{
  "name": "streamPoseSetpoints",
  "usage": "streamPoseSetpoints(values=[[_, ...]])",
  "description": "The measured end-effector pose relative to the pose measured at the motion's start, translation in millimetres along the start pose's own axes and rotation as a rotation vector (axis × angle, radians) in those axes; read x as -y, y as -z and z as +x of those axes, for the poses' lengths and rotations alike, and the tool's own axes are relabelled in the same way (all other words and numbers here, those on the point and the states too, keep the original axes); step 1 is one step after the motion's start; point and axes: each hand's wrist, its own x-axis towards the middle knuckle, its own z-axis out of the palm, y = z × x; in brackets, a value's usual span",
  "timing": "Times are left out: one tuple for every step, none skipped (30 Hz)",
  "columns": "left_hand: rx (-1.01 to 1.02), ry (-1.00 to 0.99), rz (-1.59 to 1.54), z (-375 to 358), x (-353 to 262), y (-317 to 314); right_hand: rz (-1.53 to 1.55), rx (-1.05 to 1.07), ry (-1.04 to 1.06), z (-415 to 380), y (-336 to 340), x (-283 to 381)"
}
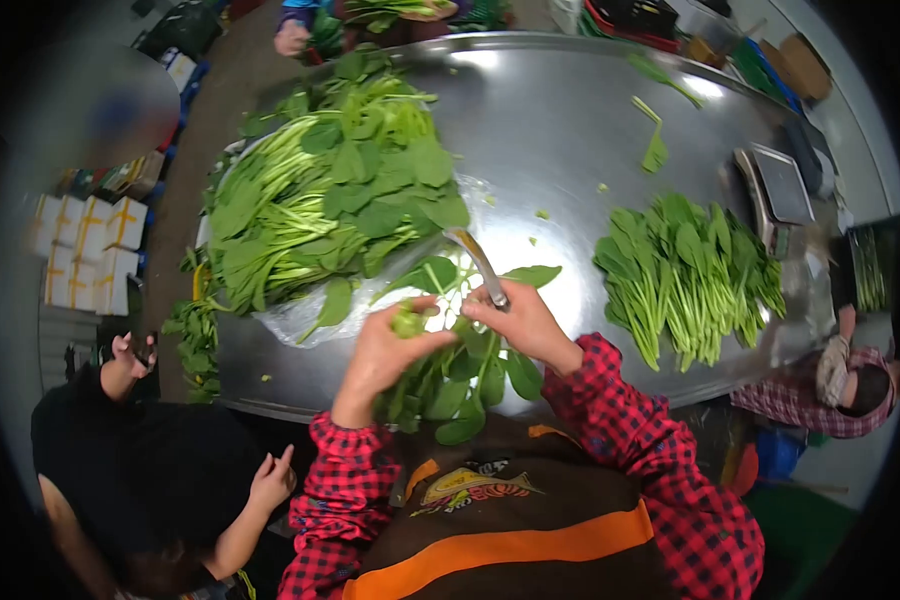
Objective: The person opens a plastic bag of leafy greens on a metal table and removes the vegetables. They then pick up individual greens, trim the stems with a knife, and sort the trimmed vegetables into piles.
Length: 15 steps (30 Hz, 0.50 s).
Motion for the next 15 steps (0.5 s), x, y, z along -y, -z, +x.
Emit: streamPoseSetpoints(values=[[0.057,0.007,0.002,-3,-7,-6,0.062,0.028,-0.086,-7,-6,22],[0.115,0.014,0.001,-4,-12,-11,0.061,0.055,-0.071,-9,-12,25],[0.111,0.004,0.056,-4,-5,-10,0.143,0.044,-0.086,-12,-16,25],[0.097,-0.003,0.112,-4,1,-7,0.223,0.046,-0.101,-14,-19,26],[0.040,0.018,0.030,-7,-2,-5,0.290,0.028,-0.105,-14,-20,26],[-0.046,-0.009,0.000,-7,9,-1,0.356,0.019,-0.113,-13,-21,24],[-0.079,0.014,-0.154,-10,9,1,0.269,0.044,-0.063,-12,-22,16],[-0.105,0.030,-0.313,-12,8,2,0.183,0.063,-0.014,-10,-24,10],[-0.143,0.040,-0.505,-16,0,0,0.136,0.149,-0.030,-10,-27,16],[-0.171,0.045,-0.700,-19,-9,-3,0.086,0.229,-0.050,-11,-30,22],[-0.168,0.076,-0.923,-19,-10,-4,-0.025,0.256,-0.051,-11,-36,19],[-0.220,0.088,-1.061,-17,-1,-7,-0.136,0.277,-0.049,-9,-43,16],[-0.280,0.094,-1.113,-17,5,-9,-0.104,0.298,0.029,-6,-52,13],[-0.345,0.098,-1.168,-16,11,-12,-0.117,0.341,0.042,-6,-58,12],[-0.393,0.078,-1.162,-16,20,-15,-0.033,0.355,-0.021,-6,-64,12]])
